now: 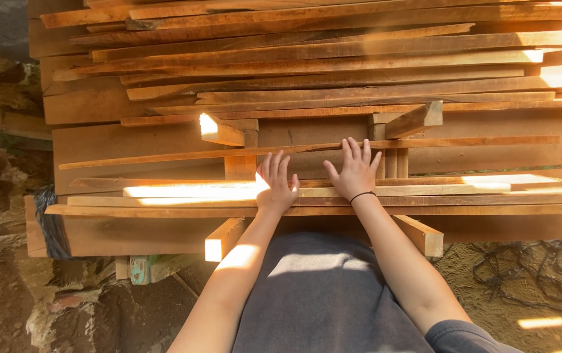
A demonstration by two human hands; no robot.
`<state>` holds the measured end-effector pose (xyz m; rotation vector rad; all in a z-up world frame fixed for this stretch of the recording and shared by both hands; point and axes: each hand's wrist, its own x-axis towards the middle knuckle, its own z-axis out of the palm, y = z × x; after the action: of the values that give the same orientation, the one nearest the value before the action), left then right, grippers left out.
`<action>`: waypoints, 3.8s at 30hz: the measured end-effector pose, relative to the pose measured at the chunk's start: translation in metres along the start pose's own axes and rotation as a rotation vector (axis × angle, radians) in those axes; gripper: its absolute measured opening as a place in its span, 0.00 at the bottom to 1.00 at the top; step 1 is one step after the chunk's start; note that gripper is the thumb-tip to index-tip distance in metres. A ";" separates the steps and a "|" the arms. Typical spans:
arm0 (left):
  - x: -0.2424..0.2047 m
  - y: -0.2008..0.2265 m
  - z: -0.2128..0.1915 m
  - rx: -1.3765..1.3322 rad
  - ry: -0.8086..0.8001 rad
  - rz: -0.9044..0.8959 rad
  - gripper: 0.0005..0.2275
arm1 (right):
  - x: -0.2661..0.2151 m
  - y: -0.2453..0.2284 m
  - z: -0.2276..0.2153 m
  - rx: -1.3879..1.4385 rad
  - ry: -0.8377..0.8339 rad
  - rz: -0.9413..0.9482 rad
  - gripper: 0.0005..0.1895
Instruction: The recorder sorts through a stack of wooden slats, aligns them on a wooden frame, and ties them into bundles using plastic straps.
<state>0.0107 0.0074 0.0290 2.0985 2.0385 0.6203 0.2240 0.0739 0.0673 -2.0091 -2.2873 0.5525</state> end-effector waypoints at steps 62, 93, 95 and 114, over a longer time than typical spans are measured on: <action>0.000 -0.002 -0.012 0.084 0.154 0.034 0.06 | -0.027 0.007 0.001 0.048 0.216 -0.479 0.17; -0.059 0.038 -0.107 -0.583 -0.002 -0.511 0.11 | -0.050 0.007 0.000 -0.379 -0.163 -0.538 0.57; -0.091 0.021 -0.091 -0.742 -0.095 -0.669 0.12 | -0.050 0.006 -0.001 -0.371 -0.169 -0.536 0.57; 0.025 0.038 -0.050 -1.925 -0.002 -1.442 0.44 | 0.031 -0.007 -0.015 -0.360 -0.199 -0.390 0.58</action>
<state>0.0258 0.0202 0.0939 -0.4164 1.0868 1.2178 0.2166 0.1065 0.0769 -1.6057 -2.9815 0.3411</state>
